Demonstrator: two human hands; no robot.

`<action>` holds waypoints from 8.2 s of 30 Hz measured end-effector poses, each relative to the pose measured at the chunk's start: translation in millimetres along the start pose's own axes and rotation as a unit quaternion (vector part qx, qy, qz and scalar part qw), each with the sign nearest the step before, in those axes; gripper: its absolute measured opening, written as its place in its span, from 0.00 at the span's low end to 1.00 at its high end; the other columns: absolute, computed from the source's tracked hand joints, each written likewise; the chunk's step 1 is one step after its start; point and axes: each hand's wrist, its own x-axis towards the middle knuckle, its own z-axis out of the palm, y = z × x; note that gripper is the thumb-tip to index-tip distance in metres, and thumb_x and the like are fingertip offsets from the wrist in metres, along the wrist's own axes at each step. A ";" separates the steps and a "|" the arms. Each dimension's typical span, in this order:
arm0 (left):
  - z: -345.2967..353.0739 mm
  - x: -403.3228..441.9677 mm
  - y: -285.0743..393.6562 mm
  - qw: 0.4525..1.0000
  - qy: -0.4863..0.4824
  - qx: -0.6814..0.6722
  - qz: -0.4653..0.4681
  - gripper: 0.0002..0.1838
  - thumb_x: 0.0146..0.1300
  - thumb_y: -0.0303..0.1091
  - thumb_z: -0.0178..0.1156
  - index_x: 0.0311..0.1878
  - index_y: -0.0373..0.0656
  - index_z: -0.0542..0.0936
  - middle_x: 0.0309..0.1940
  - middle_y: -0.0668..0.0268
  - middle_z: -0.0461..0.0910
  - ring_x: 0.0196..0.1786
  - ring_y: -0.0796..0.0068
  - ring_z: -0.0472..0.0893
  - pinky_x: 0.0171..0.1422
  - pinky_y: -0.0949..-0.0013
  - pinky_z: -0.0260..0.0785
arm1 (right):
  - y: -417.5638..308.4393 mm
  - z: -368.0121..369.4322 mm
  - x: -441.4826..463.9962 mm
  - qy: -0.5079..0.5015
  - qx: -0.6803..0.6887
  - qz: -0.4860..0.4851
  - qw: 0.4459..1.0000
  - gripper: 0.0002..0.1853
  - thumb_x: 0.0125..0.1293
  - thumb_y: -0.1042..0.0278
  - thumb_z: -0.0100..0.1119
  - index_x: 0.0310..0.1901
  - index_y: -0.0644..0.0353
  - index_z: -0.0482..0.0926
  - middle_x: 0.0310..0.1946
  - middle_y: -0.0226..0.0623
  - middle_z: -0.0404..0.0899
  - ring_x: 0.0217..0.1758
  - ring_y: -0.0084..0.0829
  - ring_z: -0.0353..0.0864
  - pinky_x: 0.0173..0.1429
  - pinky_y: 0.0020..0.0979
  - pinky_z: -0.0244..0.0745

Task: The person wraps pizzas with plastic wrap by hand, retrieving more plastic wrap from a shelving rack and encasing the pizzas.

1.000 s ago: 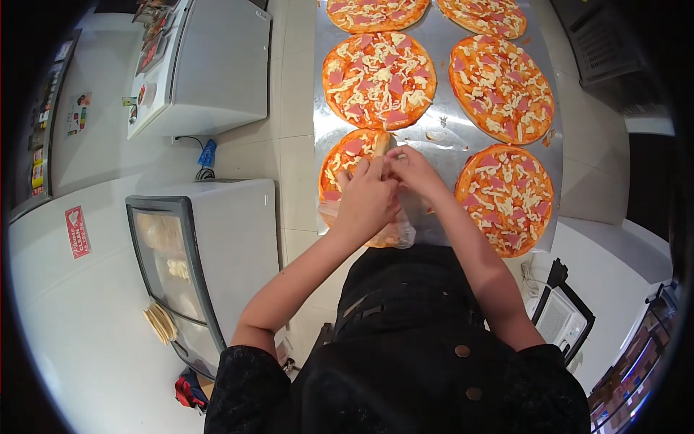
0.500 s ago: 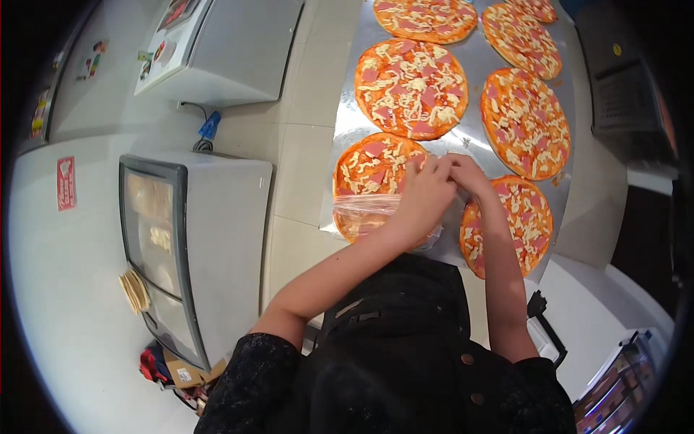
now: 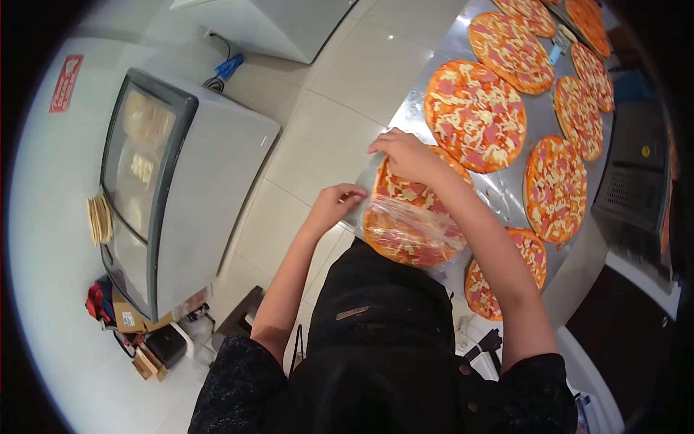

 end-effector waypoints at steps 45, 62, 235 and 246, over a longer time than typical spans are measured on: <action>32.4 148.5 28.4 0.953 -0.126 -0.071 0.267 0.07 0.50 0.27 0.62 0.33 0.36 0.78 0.29 0.61 0.76 0.29 0.72 0.78 0.35 0.71 0.70 | 21.5 -50.7 -15.7 0.031 0.294 0.183 0.938 0.13 0.64 0.80 0.46 0.51 0.63 0.69 0.41 0.35 0.72 0.43 0.22 0.75 0.45 0.24 0.72; 33.7 130.0 66.4 0.985 -0.160 -0.022 -0.054 0.23 0.71 0.48 0.41 0.52 0.39 0.75 0.36 0.65 0.79 0.38 0.78 0.77 0.45 0.74 0.69 | 12.9 -27.0 -152.7 0.259 0.094 0.515 0.812 0.19 0.68 0.56 0.46 0.41 0.67 0.76 0.31 0.49 0.79 0.36 0.45 0.78 0.42 0.37 0.70; 40.8 -133.5 -31.6 0.952 -0.081 0.055 0.289 0.09 0.45 0.18 0.64 0.31 0.41 0.79 0.31 0.65 0.76 0.36 0.66 0.77 0.39 0.69 0.69 | -84.9 263.2 -132.2 0.417 0.890 -0.077 0.165 0.27 0.67 0.48 0.44 0.61 0.56 0.64 0.60 0.39 0.67 0.64 0.37 0.64 0.68 0.44 0.59; 34.8 -147.2 -43.1 0.972 -0.048 0.014 0.231 0.11 0.47 0.15 0.61 0.33 0.40 0.80 0.31 0.64 0.76 0.36 0.69 0.77 0.39 0.71 0.70 | -113.8 209.6 -185.3 0.368 0.919 0.017 0.139 0.26 0.68 0.52 0.45 0.62 0.56 0.63 0.60 0.41 0.67 0.65 0.39 0.63 0.70 0.46 0.55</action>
